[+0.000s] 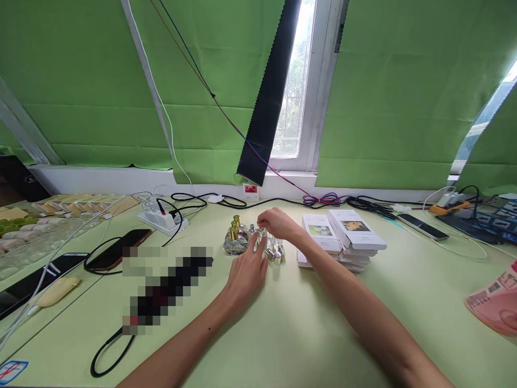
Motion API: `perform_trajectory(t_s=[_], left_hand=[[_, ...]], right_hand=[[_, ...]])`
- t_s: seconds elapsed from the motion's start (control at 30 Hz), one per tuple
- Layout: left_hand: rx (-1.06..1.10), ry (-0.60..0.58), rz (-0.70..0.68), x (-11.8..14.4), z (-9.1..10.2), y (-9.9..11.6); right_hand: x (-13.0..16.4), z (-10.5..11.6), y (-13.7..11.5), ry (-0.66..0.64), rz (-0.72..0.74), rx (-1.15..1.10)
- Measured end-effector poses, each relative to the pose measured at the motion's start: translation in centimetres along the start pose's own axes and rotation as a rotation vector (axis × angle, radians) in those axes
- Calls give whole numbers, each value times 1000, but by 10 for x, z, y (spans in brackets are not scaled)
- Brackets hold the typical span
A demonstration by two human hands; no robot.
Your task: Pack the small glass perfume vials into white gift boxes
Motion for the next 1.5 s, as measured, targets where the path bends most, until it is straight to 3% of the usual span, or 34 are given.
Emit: perform_trajectory(t_s=[0.43,0.9,1.5], left_hand=[[-49,-87,25,-2,-3,0],[-66,-110,30,-1,-4,1],[-67,-111,19,-2,-3,4]], right_hand=[[-4,-2,9,75,-9,-145],[-4,-5,3,62,33,-64],[-4,-4,15,65,-94,-220]])
Point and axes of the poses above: each hand's wrist, its own x-axis away from the middle knuckle, its own z-axis out of the back of the hand, y = z × x, the point moved 9 cm from there along -x, towards the middle knuckle, and after that the axes turned 6 degrees about x, right-handed, at the moved point
